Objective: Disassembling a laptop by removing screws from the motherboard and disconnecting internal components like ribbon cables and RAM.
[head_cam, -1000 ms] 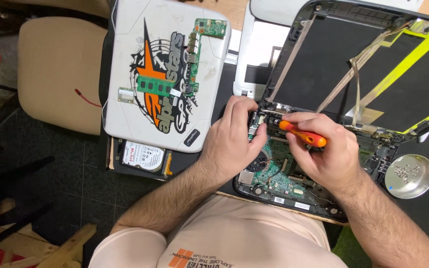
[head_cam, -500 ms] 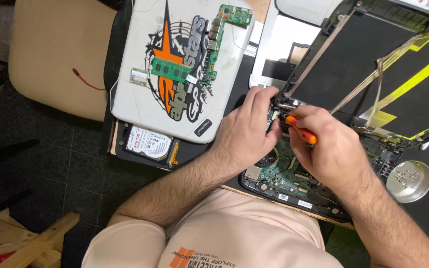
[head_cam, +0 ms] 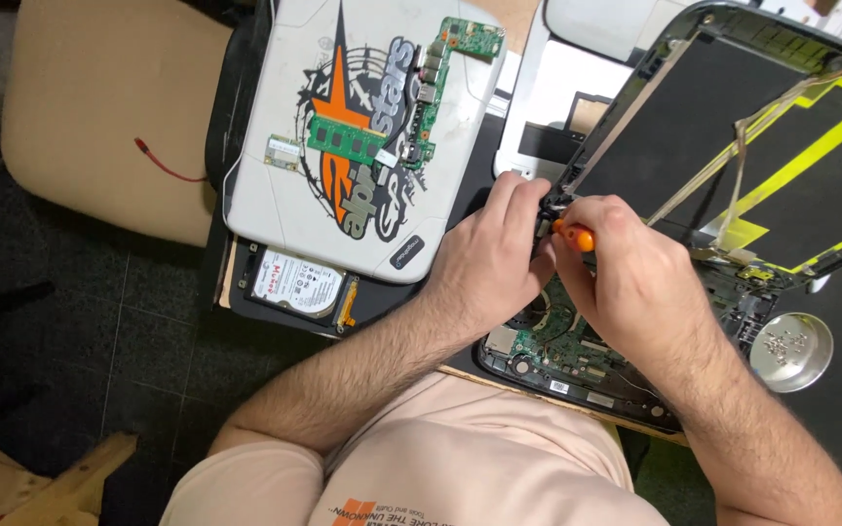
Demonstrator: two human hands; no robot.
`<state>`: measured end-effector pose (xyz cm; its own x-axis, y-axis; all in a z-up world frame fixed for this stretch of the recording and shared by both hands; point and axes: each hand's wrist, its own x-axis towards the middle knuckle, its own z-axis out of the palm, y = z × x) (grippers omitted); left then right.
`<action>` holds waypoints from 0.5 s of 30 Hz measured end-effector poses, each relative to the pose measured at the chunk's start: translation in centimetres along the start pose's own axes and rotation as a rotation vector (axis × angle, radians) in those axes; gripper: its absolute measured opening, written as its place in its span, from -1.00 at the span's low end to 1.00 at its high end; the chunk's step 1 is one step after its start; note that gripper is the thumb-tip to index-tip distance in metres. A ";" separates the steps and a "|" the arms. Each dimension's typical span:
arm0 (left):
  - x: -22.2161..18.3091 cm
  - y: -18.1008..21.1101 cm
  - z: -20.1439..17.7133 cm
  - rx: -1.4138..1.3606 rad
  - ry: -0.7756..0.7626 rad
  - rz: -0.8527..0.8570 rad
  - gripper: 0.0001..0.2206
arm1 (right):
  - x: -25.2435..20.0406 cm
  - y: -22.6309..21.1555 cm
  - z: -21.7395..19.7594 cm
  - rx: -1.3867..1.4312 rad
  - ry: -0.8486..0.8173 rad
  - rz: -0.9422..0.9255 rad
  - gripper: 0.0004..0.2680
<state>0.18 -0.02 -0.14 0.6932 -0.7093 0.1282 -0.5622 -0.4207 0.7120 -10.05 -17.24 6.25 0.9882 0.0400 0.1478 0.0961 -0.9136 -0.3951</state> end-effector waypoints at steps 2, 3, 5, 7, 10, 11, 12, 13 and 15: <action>0.0 0.0 0.1 0.011 -0.014 -0.019 -0.39 | -0.3 0.0 -0.1 0.085 0.008 0.070 -0.75; 0.0 0.0 0.0 0.010 -0.014 -0.013 -0.39 | -0.4 0.1 -0.1 0.080 0.011 0.072 -0.75; 0.1 0.1 0.0 -0.001 -0.020 -0.033 -0.41 | -0.6 0.3 0.0 0.109 0.044 0.024 -0.77; 0.2 0.2 0.0 -0.003 -0.019 -0.027 -0.43 | -0.9 0.6 0.0 0.109 0.037 0.052 -0.76; 0.3 0.2 0.0 -0.007 -0.013 -0.023 -0.48 | -1.2 0.9 -0.2 0.118 0.044 0.063 -0.74; 0.2 0.2 0.0 -0.010 -0.009 -0.022 -0.52 | -1.2 0.9 -0.2 0.126 0.061 0.048 -0.73; 0.2 0.2 0.0 -0.011 -0.008 -0.030 -0.52 | -1.2 0.8 -0.3 0.129 0.054 0.045 -0.73; 0.2 0.1 0.0 -0.010 -0.011 -0.027 -0.52 | -1.3 0.7 -0.4 0.147 0.076 0.075 -0.72; 0.1 0.1 0.1 -0.012 -0.011 -0.030 -0.53 | -1.3 0.4 -0.7 0.166 0.091 0.101 -0.71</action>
<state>0.16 -0.19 -0.08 0.7046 -0.7027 0.0991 -0.5358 -0.4351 0.7236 -11.42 -17.93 6.57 0.9798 -0.0916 0.1779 0.0230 -0.8315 -0.5550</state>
